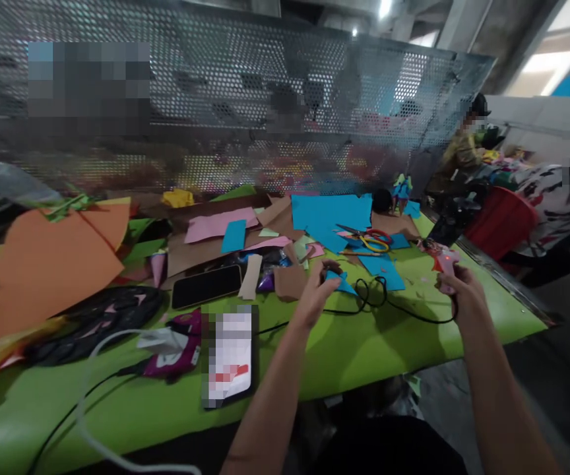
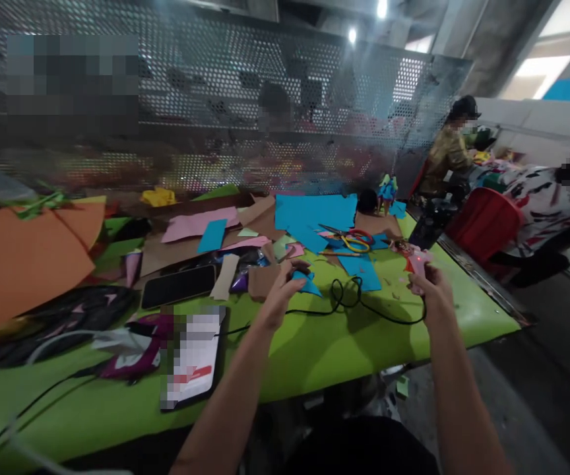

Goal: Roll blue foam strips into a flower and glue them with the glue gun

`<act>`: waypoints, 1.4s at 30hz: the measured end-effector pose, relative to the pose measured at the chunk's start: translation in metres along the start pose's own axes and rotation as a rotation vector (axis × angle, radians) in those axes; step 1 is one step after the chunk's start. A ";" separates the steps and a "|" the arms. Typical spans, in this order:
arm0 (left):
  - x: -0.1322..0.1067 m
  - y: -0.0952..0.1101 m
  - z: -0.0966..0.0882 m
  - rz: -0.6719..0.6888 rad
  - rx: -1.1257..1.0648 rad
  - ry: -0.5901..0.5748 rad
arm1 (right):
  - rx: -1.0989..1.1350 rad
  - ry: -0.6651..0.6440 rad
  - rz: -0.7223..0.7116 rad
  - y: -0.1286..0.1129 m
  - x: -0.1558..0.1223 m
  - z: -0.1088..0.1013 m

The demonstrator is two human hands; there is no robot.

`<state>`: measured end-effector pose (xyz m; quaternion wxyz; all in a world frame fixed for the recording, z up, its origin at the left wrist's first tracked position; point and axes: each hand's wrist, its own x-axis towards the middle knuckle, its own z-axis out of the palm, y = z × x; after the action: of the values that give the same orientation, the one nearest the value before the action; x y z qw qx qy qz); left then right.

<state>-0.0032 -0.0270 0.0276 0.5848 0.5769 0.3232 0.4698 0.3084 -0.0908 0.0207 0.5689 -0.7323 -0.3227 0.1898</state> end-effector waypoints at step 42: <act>-0.003 -0.003 0.000 -0.122 0.163 -0.008 | -0.226 -0.927 -0.528 -0.086 -0.060 0.052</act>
<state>-0.0031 -0.0293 0.0243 0.5647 0.6039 0.3922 0.4032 0.2094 -0.0825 0.0825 0.3130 -0.5225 -0.7310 0.3075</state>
